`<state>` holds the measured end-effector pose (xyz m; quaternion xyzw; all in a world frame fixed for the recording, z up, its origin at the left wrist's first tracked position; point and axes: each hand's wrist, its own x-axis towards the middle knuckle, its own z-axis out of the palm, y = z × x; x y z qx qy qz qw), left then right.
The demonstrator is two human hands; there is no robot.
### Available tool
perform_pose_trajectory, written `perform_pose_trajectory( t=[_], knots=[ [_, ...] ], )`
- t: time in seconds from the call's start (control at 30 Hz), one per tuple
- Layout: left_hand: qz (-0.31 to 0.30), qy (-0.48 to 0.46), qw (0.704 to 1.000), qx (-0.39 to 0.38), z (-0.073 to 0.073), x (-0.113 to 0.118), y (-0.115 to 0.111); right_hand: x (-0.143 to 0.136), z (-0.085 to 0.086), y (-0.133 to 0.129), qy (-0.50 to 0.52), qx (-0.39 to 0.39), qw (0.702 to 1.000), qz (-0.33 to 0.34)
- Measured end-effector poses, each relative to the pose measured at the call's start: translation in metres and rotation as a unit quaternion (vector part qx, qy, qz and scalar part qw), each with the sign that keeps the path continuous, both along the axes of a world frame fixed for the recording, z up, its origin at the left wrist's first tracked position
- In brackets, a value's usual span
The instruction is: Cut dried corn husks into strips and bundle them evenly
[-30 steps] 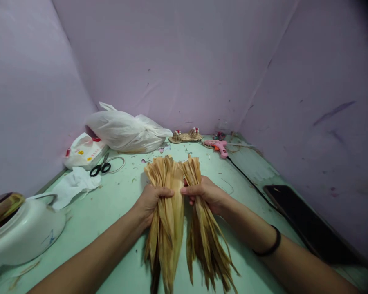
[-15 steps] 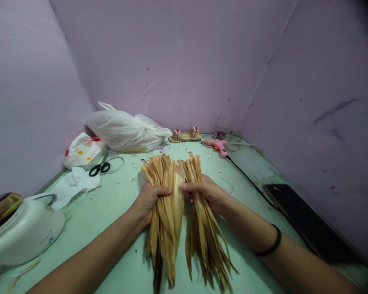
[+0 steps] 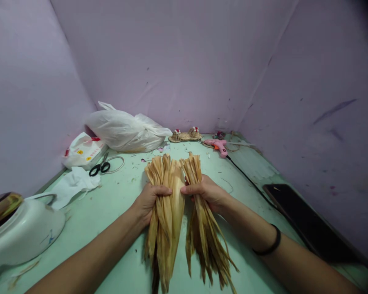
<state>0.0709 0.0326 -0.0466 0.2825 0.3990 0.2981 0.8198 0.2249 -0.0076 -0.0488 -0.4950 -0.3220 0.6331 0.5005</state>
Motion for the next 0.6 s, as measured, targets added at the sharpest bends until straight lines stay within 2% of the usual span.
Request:
perform_pose_trajectory(
  t=[0.27,0.43,0.6],
  knots=[
    [0.018,0.012,0.999,0.040,0.003,0.005,-0.006,-0.013,-0.001,-0.002,-0.123,0.018,0.990,-0.060],
    [0.025,-0.009,0.999,0.046,-0.002,0.006,-0.007,-0.015,-0.005,-0.001,-0.148,0.009,0.986,-0.081],
    [0.021,-0.024,0.998,0.050,-0.004,0.007,-0.007,-0.016,-0.003,0.000,-0.176,0.037,0.980,-0.081]
  ],
)
